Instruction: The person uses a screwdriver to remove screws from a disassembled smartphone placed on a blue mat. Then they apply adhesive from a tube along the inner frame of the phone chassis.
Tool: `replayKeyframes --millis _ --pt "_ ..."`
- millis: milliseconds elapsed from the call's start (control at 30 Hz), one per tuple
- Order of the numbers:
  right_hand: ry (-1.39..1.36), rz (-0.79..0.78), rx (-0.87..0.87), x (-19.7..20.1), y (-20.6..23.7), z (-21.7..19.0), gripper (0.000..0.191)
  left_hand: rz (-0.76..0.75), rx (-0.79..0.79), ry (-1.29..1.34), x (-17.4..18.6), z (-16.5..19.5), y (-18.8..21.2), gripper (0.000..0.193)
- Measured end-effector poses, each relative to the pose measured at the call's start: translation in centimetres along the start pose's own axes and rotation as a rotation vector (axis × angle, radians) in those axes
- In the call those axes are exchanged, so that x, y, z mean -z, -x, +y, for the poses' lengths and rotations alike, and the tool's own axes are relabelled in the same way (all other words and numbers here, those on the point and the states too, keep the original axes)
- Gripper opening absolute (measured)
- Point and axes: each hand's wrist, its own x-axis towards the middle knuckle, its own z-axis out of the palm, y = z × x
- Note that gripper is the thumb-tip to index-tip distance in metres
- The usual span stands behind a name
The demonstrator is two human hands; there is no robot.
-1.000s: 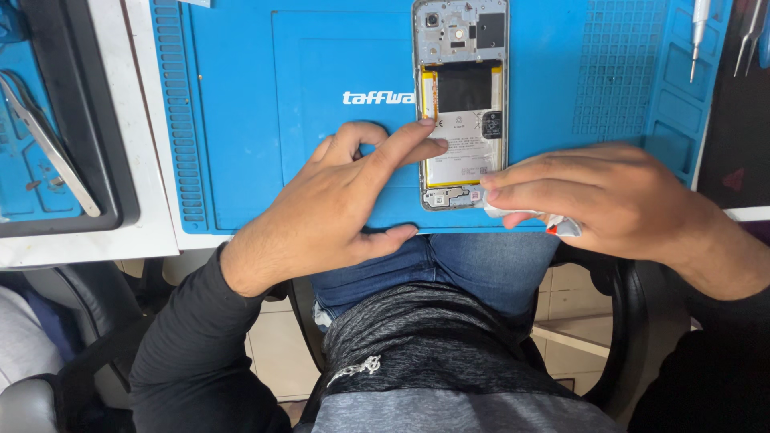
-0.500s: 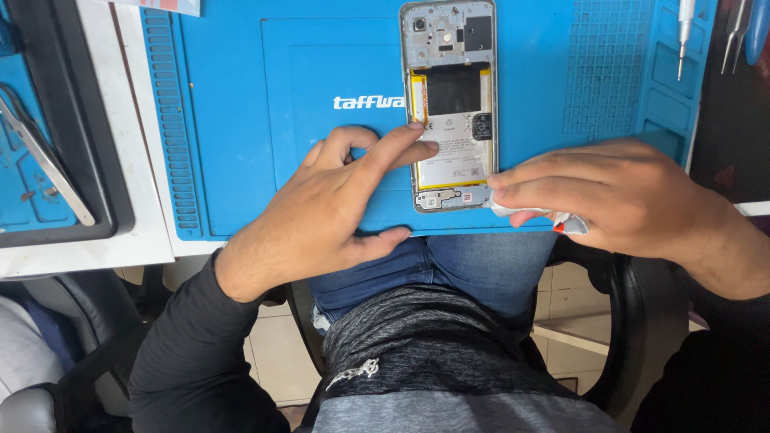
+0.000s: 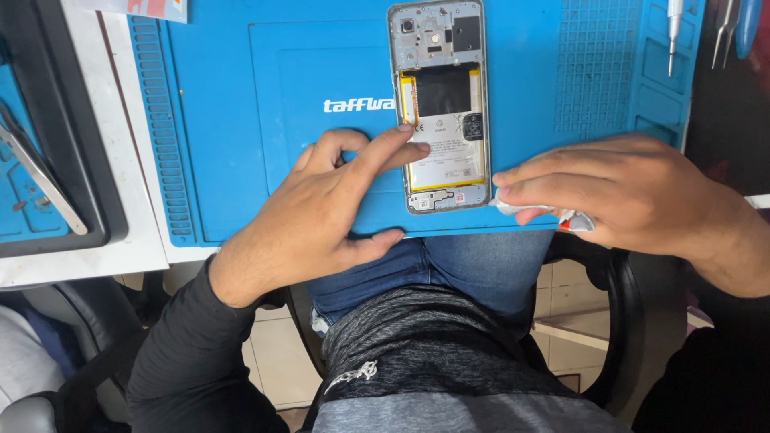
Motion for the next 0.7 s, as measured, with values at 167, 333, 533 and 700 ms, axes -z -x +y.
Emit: replayKeyframes --millis 167,333,533,700 --pt "0.010 0.007 0.014 0.2 0.0 0.1 0.040 0.001 -0.004 -0.002 0.0 -0.1 0.1 0.107" --pt "0.038 -0.025 0.003 0.5 0.0 0.2 0.044 0.002 -0.015 -0.005 0.2 0.1 -0.1 0.106" --pt "0.010 0.018 0.014 0.5 0.2 0.6 0.043 0.021 -0.006 -0.020 -0.1 0.3 0.0 0.099" --pt "-0.009 0.201 -0.022 1.9 2.1 2.2 0.025 0.110 -0.006 -0.195 -3.4 2.3 -2.2 0.098"
